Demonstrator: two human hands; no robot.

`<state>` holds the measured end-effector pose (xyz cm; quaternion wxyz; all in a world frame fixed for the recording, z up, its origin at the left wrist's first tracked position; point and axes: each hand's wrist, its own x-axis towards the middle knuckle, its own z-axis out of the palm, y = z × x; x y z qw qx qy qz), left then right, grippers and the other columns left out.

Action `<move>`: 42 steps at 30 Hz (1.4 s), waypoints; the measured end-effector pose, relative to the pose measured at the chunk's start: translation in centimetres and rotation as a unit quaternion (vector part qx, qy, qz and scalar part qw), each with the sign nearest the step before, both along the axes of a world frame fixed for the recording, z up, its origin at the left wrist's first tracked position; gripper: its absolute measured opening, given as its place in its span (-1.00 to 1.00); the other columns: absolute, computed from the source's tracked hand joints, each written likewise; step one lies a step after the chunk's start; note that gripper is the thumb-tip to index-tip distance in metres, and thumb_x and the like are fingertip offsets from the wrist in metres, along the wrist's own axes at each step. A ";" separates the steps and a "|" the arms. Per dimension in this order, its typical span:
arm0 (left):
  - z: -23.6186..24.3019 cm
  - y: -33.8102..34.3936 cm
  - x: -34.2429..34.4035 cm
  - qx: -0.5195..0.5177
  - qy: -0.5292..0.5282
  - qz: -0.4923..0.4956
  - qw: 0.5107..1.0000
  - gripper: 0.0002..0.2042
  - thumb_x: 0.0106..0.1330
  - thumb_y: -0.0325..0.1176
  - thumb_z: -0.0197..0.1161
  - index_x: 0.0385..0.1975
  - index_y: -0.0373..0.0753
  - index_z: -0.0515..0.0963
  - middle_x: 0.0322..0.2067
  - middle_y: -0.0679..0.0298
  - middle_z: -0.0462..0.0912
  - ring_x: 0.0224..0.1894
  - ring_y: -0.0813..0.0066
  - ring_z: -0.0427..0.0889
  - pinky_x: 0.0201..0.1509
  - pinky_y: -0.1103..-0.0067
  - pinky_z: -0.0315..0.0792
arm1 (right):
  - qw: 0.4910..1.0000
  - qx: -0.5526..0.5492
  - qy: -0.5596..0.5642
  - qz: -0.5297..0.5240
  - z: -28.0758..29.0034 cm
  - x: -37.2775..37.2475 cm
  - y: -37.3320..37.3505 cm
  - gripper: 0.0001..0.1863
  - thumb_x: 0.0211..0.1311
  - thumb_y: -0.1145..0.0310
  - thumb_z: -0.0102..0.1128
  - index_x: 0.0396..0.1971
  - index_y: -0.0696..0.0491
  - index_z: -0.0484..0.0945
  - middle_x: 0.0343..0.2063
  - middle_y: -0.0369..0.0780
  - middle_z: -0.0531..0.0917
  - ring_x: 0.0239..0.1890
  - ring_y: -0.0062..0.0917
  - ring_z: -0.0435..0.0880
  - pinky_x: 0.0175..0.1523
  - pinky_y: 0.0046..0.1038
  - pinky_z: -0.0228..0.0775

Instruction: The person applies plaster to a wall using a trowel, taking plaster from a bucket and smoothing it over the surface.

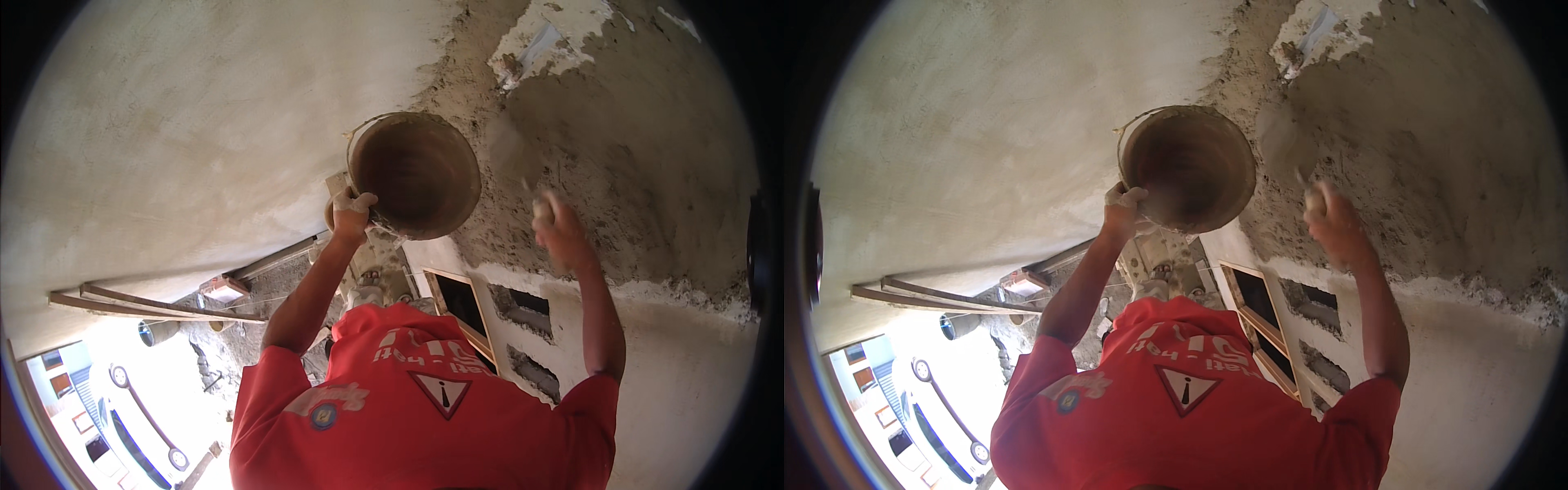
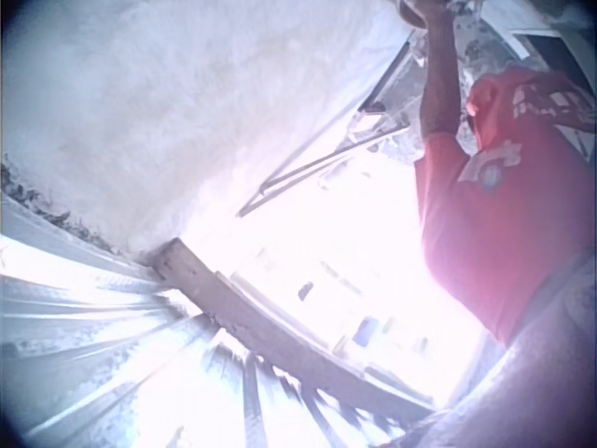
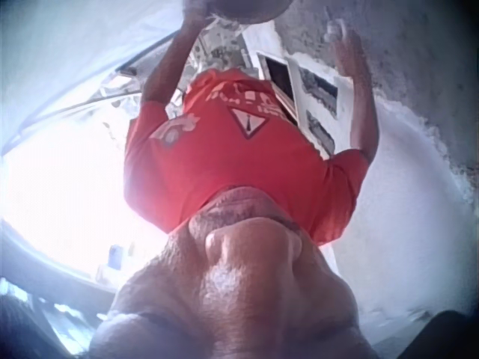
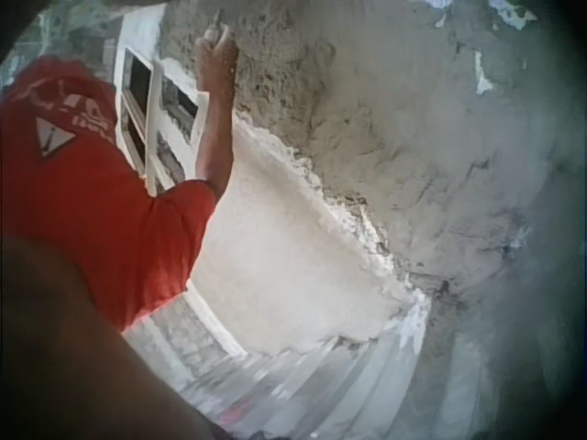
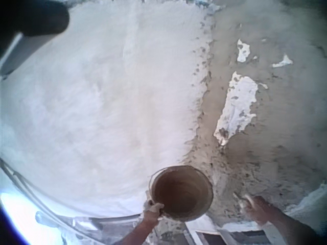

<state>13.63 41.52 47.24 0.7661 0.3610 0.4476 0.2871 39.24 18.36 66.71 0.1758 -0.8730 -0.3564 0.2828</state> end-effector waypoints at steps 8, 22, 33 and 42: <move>-2.3 -2.6 0.6 0.040 0.046 0.142 0.988 -0.73 0.05 -0.43 0.28 -0.24 -0.36 0.51 -0.41 0.20 0.63 -0.43 0.44 0.60 -0.38 0.53 0.54 | 0.997 -0.042 0.070 0.017 -8.1 -9.4 -2.8 -0.54 0.28 0.25 -0.03 0.08 0.25 0.32 -0.30 0.10 0.63 -0.22 -0.07 0.66 -0.10 -0.08 0.44; 0.2 -1.4 -0.4 0.246 0.143 0.051 0.957 -0.79 0.06 -0.38 0.24 -0.40 -0.40 0.48 -0.63 0.17 0.51 -0.55 0.50 0.43 -0.41 0.47 0.37 | 0.985 0.041 0.034 0.163 -6.2 -5.4 7.8 -0.34 0.04 0.41 0.14 0.23 0.21 0.33 -0.32 -0.03 0.63 -0.43 -0.37 0.63 -0.25 -0.32 0.50; 6.5 2.2 -0.7 0.340 0.154 0.004 0.928 -0.80 0.04 -0.36 0.19 -0.47 -0.40 0.44 -0.68 0.02 0.43 -0.61 0.26 0.44 -0.44 0.37 0.38 | 0.829 0.039 -0.313 0.461 -5.9 -5.6 6.7 -0.71 0.26 0.33 0.07 -0.08 0.15 0.51 -0.38 -0.11 0.62 -0.30 -0.23 0.69 -0.22 -0.19 0.54; 9.4 0.2 2.5 0.421 0.204 0.013 0.884 -0.76 0.01 -0.29 0.23 -0.47 -0.34 0.45 -0.64 -0.03 0.50 -0.49 -0.08 0.58 -0.36 0.24 0.43 | 0.760 0.028 -0.514 0.397 -8.9 -5.4 8.0 -0.69 0.14 0.38 0.06 -0.12 0.16 0.54 -0.38 -0.15 0.63 -0.34 -0.32 0.67 -0.25 -0.29 0.52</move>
